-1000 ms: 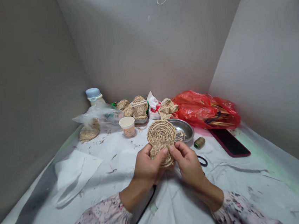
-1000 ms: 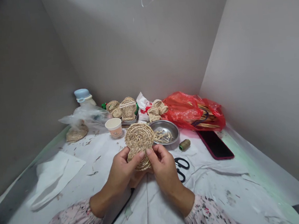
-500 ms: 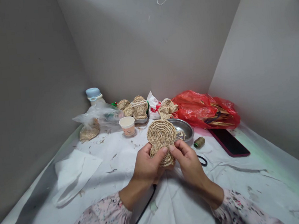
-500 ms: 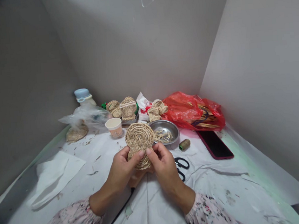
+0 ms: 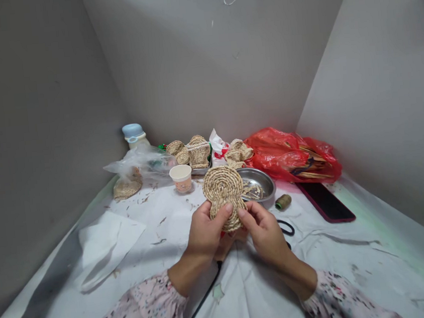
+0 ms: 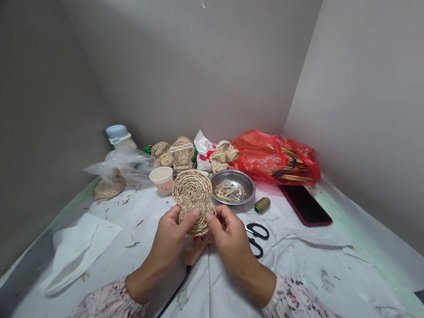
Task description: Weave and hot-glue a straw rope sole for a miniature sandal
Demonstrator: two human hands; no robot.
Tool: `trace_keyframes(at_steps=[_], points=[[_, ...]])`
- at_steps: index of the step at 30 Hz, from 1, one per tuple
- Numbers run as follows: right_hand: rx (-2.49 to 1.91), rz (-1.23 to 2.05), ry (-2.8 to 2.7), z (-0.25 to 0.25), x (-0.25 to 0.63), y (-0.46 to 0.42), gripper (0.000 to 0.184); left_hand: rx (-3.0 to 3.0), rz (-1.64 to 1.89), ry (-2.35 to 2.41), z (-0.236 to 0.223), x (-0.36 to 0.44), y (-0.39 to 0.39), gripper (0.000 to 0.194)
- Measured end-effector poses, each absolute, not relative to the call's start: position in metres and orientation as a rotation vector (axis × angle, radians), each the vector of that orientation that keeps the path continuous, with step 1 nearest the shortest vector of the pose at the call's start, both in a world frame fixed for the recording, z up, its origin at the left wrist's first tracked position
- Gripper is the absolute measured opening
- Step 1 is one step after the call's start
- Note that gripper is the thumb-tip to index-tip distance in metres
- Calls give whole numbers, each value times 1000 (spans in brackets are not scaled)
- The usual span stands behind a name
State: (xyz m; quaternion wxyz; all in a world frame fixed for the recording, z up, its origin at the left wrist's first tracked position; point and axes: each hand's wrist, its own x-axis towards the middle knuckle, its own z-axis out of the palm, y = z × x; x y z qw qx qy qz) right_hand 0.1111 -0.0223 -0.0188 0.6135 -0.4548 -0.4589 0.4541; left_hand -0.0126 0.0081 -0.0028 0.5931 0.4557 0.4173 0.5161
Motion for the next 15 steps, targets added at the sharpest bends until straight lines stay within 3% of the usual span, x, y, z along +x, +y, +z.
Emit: trace_keyframes(at_steps=[8, 15], points=[[-933, 1168, -972, -20, 115, -20, 34, 988, 1237, 931, -1, -11, 8, 35], [-1044, 962, -994, -26, 120, -16, 29, 895, 1223, 854, -1, -9, 8, 37]])
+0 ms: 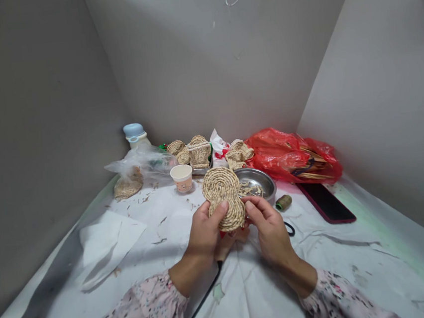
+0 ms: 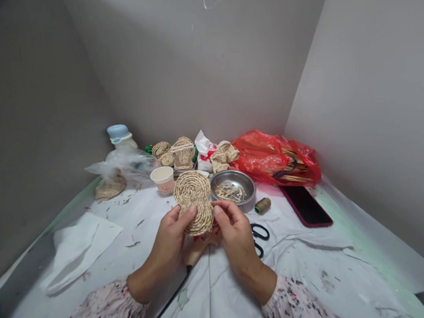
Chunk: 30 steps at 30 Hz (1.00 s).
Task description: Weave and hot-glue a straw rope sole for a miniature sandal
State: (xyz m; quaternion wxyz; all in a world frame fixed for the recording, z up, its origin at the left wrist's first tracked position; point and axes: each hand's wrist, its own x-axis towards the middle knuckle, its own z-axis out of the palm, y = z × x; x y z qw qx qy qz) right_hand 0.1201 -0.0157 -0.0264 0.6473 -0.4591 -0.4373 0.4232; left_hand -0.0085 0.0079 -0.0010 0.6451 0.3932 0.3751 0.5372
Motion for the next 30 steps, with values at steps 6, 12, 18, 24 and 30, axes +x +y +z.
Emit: trace_keyframes(at_steps=[6, 12, 18, 24, 30], points=[[-1081, 931, -1010, -23, 120, -17, 27, 930, 1189, 874, -1, -9, 6, 36], [-1054, 992, -977, -20, 117, -18, 34, 943, 1287, 905, -2, -11, 10, 37], [-1090, 1002, -1084, -26, 113, -18, 25, 883, 1362, 848, -7, -14, 17, 25], [-1085, 1015, -1104, -28, 111, -17, 21, 856, 1355, 829, -2, -12, 13, 24], [-1106, 914, -1059, -22, 116, -18, 23, 851, 1334, 840, -3, -12, 13, 26]])
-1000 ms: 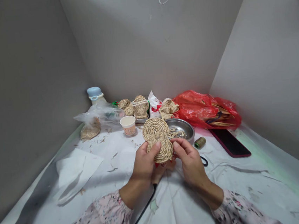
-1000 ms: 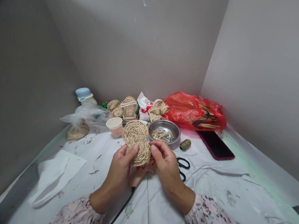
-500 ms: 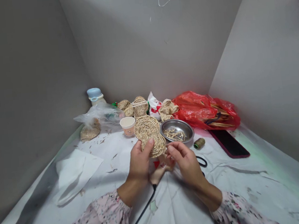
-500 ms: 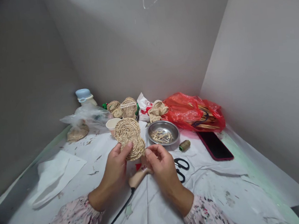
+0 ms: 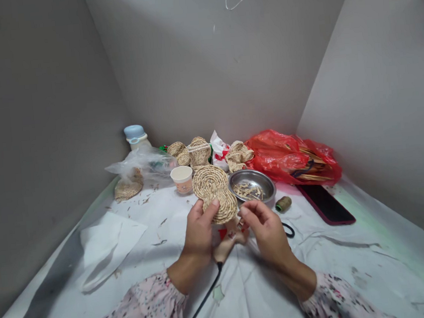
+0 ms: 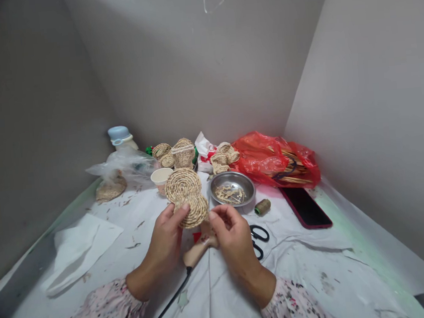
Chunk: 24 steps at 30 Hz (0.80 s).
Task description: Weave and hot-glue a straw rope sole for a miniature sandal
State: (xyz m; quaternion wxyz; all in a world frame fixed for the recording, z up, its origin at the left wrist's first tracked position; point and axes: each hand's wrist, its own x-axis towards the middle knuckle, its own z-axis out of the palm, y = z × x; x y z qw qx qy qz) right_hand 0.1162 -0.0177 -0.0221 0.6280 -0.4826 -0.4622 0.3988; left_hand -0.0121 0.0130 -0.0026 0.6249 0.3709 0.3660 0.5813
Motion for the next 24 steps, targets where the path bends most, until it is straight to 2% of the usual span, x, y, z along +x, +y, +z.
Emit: trace_keyframes(at_steps=[11, 24], points=[[-1128, 776, -1087, -27, 122, -15, 26, 947, 1184, 807, -7, -10, 6, 30], [-900, 980, -1191, -26, 115, -23, 38, 780, 1243, 791, -1, -14, 14, 38]])
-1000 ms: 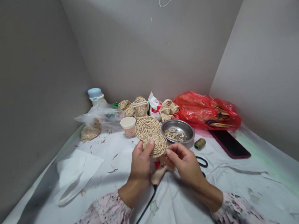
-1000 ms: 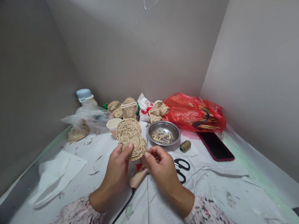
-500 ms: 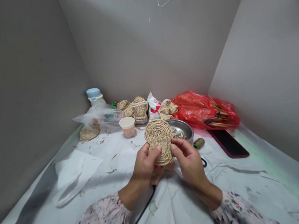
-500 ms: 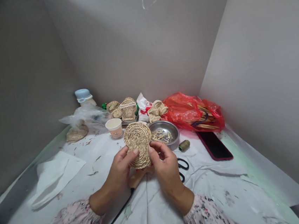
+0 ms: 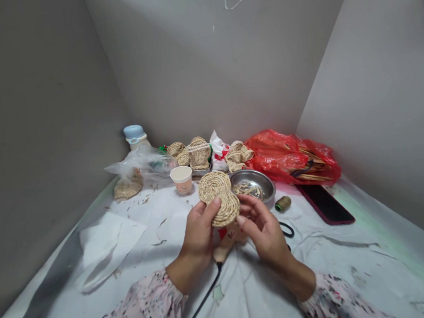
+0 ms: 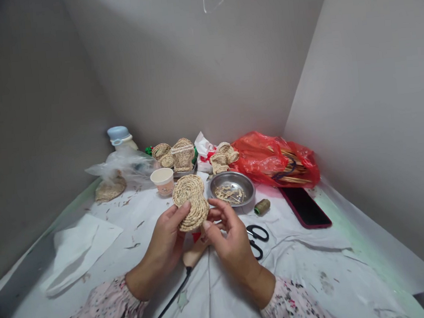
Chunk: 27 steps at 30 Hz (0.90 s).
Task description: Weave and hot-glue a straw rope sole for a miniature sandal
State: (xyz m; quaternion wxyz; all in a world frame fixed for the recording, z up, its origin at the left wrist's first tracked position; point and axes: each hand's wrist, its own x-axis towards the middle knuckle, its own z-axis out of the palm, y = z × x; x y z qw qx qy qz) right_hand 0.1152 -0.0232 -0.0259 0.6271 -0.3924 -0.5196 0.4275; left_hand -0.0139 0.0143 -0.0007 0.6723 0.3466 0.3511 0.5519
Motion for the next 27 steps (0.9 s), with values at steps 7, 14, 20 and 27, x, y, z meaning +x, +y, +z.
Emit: trace_keyframes(at_steps=[7, 14, 20, 27], points=[[-989, 865, -1258, -27, 115, -23, 43, 780, 1241, 781, -4, -13, 15, 35], [-1017, 865, -1175, -33, 115, -20, 35, 765, 1340, 747, -1, -11, 13, 37], [-1036, 807, -1133, -32, 118, -18, 30, 785, 1342, 737, -4, -13, 15, 35], [-996, 839, -1043, -25, 116, -19, 31, 805, 1319, 709, -4, -12, 14, 31]])
